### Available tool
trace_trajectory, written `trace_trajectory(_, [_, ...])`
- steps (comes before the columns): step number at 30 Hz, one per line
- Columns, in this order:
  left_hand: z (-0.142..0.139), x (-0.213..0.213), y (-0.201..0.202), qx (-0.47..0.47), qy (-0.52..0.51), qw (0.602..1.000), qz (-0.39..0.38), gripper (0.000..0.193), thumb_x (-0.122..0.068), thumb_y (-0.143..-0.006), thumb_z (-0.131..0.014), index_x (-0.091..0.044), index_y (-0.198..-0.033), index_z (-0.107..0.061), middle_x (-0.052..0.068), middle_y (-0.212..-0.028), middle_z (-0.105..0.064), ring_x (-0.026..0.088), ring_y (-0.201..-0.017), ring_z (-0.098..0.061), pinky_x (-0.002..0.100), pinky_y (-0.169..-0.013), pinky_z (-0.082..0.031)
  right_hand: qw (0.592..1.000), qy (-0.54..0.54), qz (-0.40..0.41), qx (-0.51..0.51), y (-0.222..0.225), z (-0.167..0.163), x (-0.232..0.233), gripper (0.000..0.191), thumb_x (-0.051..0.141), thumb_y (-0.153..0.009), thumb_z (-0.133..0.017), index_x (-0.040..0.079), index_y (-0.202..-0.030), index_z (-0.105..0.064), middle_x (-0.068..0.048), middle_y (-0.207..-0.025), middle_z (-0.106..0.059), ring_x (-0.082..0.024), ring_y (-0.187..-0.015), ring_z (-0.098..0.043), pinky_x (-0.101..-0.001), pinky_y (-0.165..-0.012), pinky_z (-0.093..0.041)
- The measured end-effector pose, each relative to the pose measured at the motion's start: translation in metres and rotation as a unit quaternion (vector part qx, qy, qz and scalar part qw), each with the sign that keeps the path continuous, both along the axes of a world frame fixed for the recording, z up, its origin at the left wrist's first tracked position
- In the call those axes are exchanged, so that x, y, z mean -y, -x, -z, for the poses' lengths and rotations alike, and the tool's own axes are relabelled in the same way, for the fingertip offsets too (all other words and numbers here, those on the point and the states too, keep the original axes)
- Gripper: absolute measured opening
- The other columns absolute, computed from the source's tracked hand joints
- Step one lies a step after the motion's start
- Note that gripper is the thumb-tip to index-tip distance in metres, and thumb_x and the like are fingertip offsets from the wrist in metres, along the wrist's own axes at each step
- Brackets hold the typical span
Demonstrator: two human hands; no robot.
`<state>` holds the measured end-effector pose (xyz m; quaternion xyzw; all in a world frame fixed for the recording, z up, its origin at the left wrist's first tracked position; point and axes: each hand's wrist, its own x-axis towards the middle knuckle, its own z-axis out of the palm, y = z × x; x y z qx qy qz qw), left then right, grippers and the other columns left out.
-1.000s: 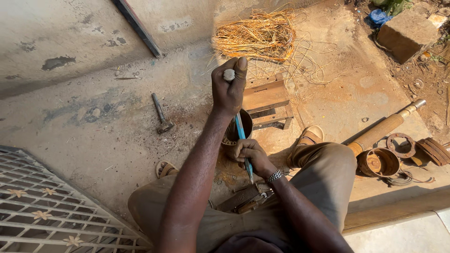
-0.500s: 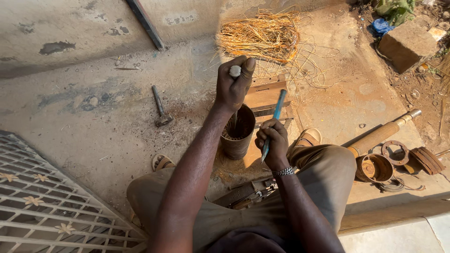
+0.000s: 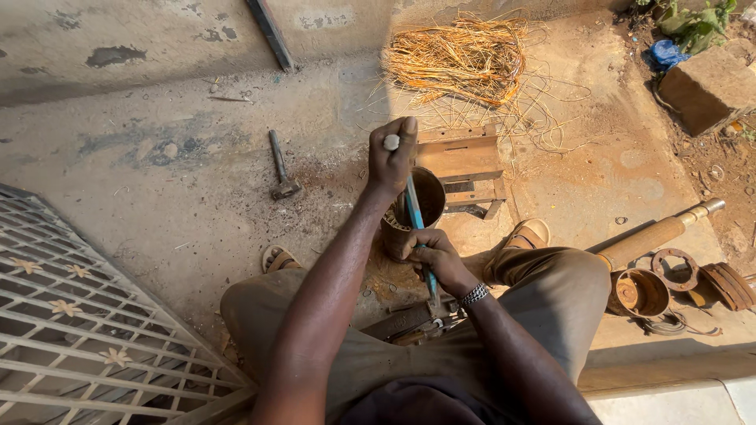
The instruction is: The person sits on the ground and uses a hammer and a blue-handled tool to shape a small metal piece held in a cylindrical container. The person repeatedly strikes the metal piece with the hammer while adjusting its position with the tool.
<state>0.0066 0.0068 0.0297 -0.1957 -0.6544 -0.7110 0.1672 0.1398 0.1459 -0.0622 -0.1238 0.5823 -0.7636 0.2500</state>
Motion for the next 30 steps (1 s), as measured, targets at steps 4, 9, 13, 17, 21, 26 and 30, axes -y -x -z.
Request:
trace_trajectory(4, [0.061,0.027,-0.023,0.104,-0.006,0.994,0.025,0.047,-0.04,-0.106,-0.055,-0.014,-0.068,-0.045,-0.006,-0.056,-0.04,0.005,-0.045,-0.036,0.027,-0.039,-0.027,0.972,0.192,0.125,0.053,-0.003,0.004,-0.011,0.013,0.0,-0.099,-0.05,0.001,-0.095,-0.062,-0.002,-0.067,-0.045,-0.012,-0.053,-0.043,-0.0257,-0.047,-0.037])
trace_trajectory(9, [0.104,0.027,-0.028,0.098,0.053,0.988,0.104,0.052,-0.046,-0.111,-0.052,-0.013,-0.071,-0.043,-0.006,-0.063,-0.038,0.006,-0.052,-0.038,0.027,-0.047,-0.03,0.942,0.271,0.184,0.065,-0.008,0.0,-0.024,0.012,-0.001,-0.099,-0.05,0.0,-0.096,-0.062,-0.003,-0.068,-0.044,-0.012,-0.052,-0.041,-0.0258,-0.045,-0.035])
trace_trajectory(13, [0.104,0.022,-0.022,0.108,0.07,0.986,0.107,0.052,-0.047,-0.11,-0.054,-0.012,-0.072,-0.046,-0.005,-0.063,-0.04,0.007,-0.056,-0.039,0.029,-0.05,-0.032,0.956,0.229,0.18,0.022,0.004,-0.001,-0.05,0.01,0.0,-0.1,-0.052,-0.001,-0.096,-0.061,-0.004,-0.069,-0.045,-0.013,-0.054,-0.043,-0.0267,-0.047,-0.036])
trace_trajectory(17, [0.102,0.021,-0.03,0.031,0.079,0.989,0.12,0.054,-0.048,-0.111,-0.052,-0.011,-0.074,-0.046,-0.004,-0.066,-0.042,0.008,-0.059,-0.041,0.029,-0.053,-0.033,0.956,0.201,0.21,0.023,0.015,0.008,-0.063,0.009,0.0,-0.099,-0.053,-0.001,-0.095,-0.061,-0.005,-0.069,-0.048,-0.013,-0.054,-0.044,-0.0269,-0.047,-0.038])
trace_trajectory(21, [0.106,0.024,-0.025,-0.016,0.126,0.988,0.089,0.055,-0.048,-0.113,-0.052,-0.007,-0.077,-0.048,-0.002,-0.069,-0.045,0.009,-0.063,-0.045,0.03,-0.057,-0.036,0.94,0.254,0.206,0.099,0.013,0.017,-0.055,0.01,0.001,-0.1,-0.054,0.0,-0.096,-0.062,-0.004,-0.069,-0.048,-0.013,-0.054,-0.046,-0.0257,-0.048,-0.039])
trace_trajectory(26, [0.088,0.012,-0.01,0.093,0.043,0.991,0.086,0.053,-0.044,-0.11,-0.057,-0.009,-0.075,-0.04,-0.003,-0.066,-0.04,0.008,-0.059,-0.037,0.028,-0.053,-0.031,0.96,0.193,0.198,0.048,0.018,0.019,-0.044,0.009,0.001,-0.099,-0.055,-0.002,-0.095,-0.063,-0.006,-0.071,-0.052,-0.012,-0.054,-0.047,-0.0264,-0.049,-0.043])
trace_trajectory(30, [0.033,0.002,-0.016,0.057,-0.02,0.993,0.102,0.052,-0.043,-0.11,-0.06,-0.009,-0.077,-0.037,-0.002,-0.066,-0.041,0.008,-0.057,-0.037,0.027,-0.051,-0.029,0.954,0.218,0.199,0.061,0.022,0.017,-0.046,0.009,0.002,-0.1,-0.056,-0.003,-0.097,-0.063,-0.005,-0.072,-0.051,-0.01,-0.058,-0.047,-0.0249,-0.05,-0.043])
